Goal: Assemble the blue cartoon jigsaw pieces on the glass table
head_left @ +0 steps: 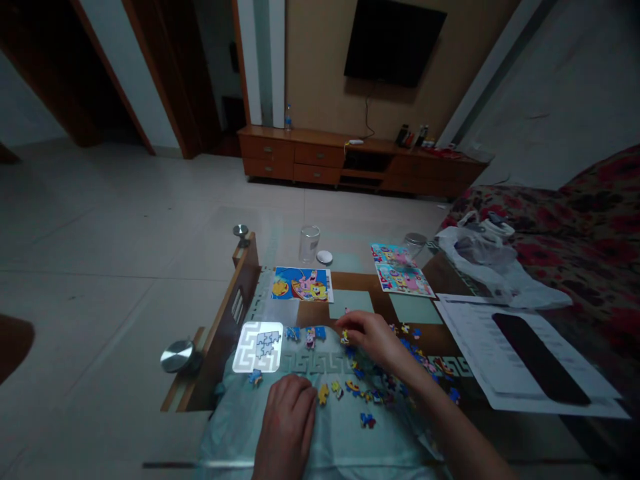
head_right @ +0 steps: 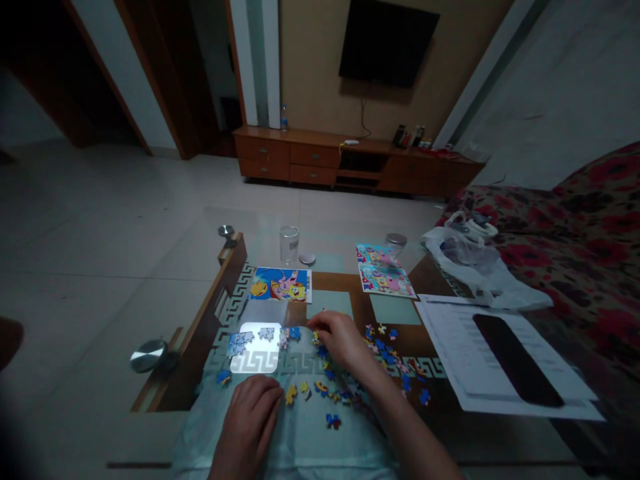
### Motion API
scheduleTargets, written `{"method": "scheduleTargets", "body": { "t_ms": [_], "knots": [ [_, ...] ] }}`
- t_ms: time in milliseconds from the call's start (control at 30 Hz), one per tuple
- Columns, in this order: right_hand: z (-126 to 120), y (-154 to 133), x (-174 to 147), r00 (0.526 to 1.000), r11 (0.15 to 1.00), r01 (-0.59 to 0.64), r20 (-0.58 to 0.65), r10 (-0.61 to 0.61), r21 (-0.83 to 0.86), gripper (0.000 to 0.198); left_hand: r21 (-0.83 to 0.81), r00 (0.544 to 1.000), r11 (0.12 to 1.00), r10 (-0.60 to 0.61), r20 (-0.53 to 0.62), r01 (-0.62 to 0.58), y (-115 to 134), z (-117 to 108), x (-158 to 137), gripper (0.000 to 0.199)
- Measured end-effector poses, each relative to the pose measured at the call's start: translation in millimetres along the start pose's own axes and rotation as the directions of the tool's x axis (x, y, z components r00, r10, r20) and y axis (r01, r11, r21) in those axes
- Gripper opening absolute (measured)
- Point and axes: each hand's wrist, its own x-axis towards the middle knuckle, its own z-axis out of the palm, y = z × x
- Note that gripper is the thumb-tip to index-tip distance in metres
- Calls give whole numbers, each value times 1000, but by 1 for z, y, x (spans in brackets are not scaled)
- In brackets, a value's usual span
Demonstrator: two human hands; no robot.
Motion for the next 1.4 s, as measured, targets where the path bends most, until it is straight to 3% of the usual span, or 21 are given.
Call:
{"method": "scheduleTargets", "body": {
  "t_ms": [200,500,833,1400],
  "knots": [
    [14,4,3,999,1000,20,-34,-20,-16,25,-19,998,999,-34,-50,33,7,-3,6,19],
    [17,-5,6,999,998,-9,-42,7,-60,17,-46,999,998,-44,-32,43,6,0,3,19],
    [20,-11,5,999,999,-11,-52,13,46,12,-43,999,999,-36,-32,34,6,-1,4,19],
    [26,-1,5,998,998,-24,-64,29,63,13,-25,999,1000,-15,-30,14,5,-2,4,18]
  ]
}}
